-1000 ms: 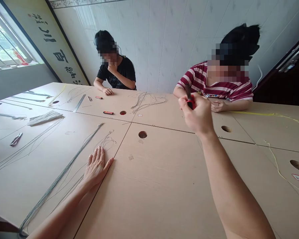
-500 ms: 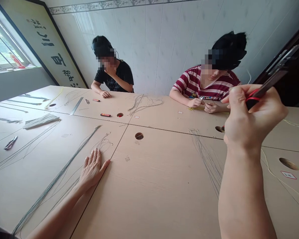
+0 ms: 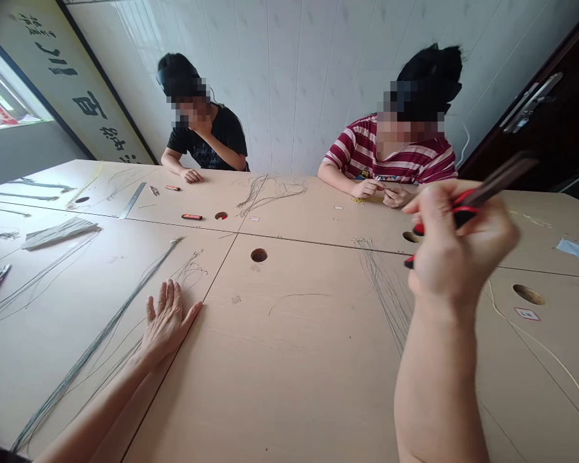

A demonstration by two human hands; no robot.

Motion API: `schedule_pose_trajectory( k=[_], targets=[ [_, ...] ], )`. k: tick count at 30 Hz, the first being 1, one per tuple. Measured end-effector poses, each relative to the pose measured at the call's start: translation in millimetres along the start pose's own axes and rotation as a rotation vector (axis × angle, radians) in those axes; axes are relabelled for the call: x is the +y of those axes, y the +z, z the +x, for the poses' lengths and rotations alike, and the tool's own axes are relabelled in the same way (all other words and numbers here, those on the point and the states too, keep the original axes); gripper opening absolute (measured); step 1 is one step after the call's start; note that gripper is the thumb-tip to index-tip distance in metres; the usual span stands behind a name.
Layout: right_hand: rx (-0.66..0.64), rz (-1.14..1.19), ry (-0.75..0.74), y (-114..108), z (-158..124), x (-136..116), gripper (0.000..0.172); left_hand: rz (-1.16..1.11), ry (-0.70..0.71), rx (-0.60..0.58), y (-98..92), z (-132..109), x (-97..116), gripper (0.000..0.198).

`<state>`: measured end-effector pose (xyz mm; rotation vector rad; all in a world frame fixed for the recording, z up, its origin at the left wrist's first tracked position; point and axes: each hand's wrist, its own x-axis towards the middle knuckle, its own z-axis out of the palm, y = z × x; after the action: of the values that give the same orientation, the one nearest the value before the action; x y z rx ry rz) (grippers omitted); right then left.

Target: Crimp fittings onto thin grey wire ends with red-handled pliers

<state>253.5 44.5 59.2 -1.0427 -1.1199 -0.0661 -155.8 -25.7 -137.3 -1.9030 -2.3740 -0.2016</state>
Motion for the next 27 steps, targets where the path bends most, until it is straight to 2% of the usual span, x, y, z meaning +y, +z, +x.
schedule_pose_trajectory(
  k=[2,4,6,8,11,14,17,20,24,27],
  targets=[
    [-0.081,0.083,0.032,8.0,-17.1,-2.8,0.013,-0.006,0.000,0.056,-2.2,-2.1,2.3,0.084],
    [-0.254,0.112,0.101,15.1,-32.8,-3.2,0.014,-0.027,0.013,0.119,-5.6,-4.5,5.5,0.077],
    [-0.404,0.117,0.174,21.0,-46.0,-3.3,0.016,-0.055,0.066,0.183,-11.3,-6.6,11.5,0.069],
    [-0.496,0.137,0.255,26.5,-56.1,-4.9,0.018,-0.095,0.149,0.245,-22.0,-7.1,23.3,0.061],
    [-0.658,0.243,0.446,35.1,-64.9,-10.8,0.022,-0.214,0.274,0.317,-53.4,-2.7,54.2,0.042],
    [-0.798,0.442,0.666,44.2,-67.4,-17.2,0.023,-0.463,0.377,0.279,-101.9,10.3,94.4,0.027],
    [-0.805,0.638,0.835,52.9,-67.3,-21.2,0.022,-0.754,0.445,0.194,-149.8,28.9,130.8,0.020],
    [-0.724,0.805,1.011,60.2,-68.2,-22.8,0.017,-1.023,0.433,0.112,-176.0,44.4,156.7,0.016],
    [-0.600,0.958,1.212,65.1,-71.9,-21.3,0.016,-1.341,0.410,-0.055,-173.7,50.9,178.0,0.014],
    [-0.594,1.000,1.295,64.2,-74.7,-20.1,0.014,-1.479,0.413,-0.201,-164.7,48.8,186.6,0.013]
  ],
)
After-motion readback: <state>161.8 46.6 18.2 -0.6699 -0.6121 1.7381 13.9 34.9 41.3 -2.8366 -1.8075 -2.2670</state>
